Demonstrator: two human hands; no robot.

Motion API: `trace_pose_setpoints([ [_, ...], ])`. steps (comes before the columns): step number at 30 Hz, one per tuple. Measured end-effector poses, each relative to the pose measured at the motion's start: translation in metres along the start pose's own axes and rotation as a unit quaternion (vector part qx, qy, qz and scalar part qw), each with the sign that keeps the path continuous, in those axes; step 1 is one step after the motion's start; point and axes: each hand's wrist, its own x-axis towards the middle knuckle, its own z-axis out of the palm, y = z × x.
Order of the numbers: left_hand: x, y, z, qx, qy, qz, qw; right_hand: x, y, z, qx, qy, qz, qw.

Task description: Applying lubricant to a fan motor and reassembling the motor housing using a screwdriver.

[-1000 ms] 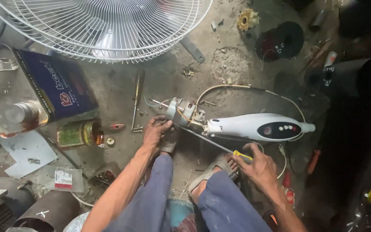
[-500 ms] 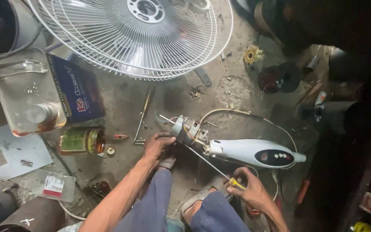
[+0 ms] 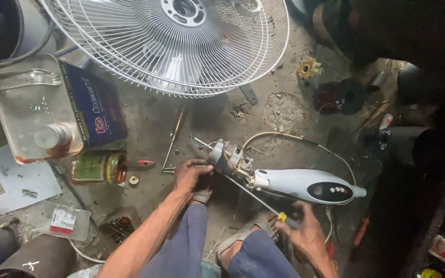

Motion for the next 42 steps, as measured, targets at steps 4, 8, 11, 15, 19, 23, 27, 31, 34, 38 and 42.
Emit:
trace_pose_setpoints([
  [4, -0.003, 0.002, 0.001, 0.006, 0.002, 0.001, 1.000, -0.016, -0.037, -0.018, -0.187, 0.044, 0.080, 0.978],
  [8, -0.006, 0.006, 0.003, 0.008, 0.009, -0.010, 1.000, -0.008, -0.012, -0.016, -0.107, 0.043, -0.049, 0.992],
  [11, 0.000, -0.001, 0.000, -0.002, 0.007, -0.012, 1.000, -0.010, -0.030, -0.026, -0.084, 0.030, -0.016, 0.996],
  [15, 0.004, -0.007, -0.001, -0.019, 0.005, -0.005, 1.000, -0.019, -0.041, -0.028, -0.103, 0.019, 0.031, 0.994],
  [19, -0.004, 0.005, 0.004, -0.001, 0.015, -0.016, 1.000, -0.007, -0.018, -0.017, -0.015, -0.063, 0.052, 0.997],
  [23, -0.006, 0.011, 0.006, -0.013, 0.017, -0.058, 0.998, -0.006, -0.008, -0.012, -0.055, 0.002, 0.008, 0.998],
  [27, -0.007, 0.010, 0.005, 0.000, 0.012, -0.044, 0.999, -0.018, -0.012, -0.011, -0.112, 0.133, -0.165, 0.971],
  [31, -0.003, 0.006, 0.003, 0.007, 0.019, -0.040, 0.999, -0.004, -0.016, -0.017, -0.182, -0.062, 0.085, 0.978],
  [34, -0.002, 0.004, 0.001, 0.011, 0.014, -0.026, 1.000, -0.005, 0.002, -0.010, -0.090, 0.012, -0.062, 0.994],
  [38, -0.007, 0.007, 0.003, 0.015, 0.017, -0.034, 0.999, -0.002, 0.003, -0.012, -0.116, -0.019, -0.020, 0.993],
  [42, -0.005, 0.008, 0.006, 0.013, 0.021, -0.040, 0.999, -0.018, -0.019, -0.016, -0.198, 0.224, -0.343, 0.891],
])
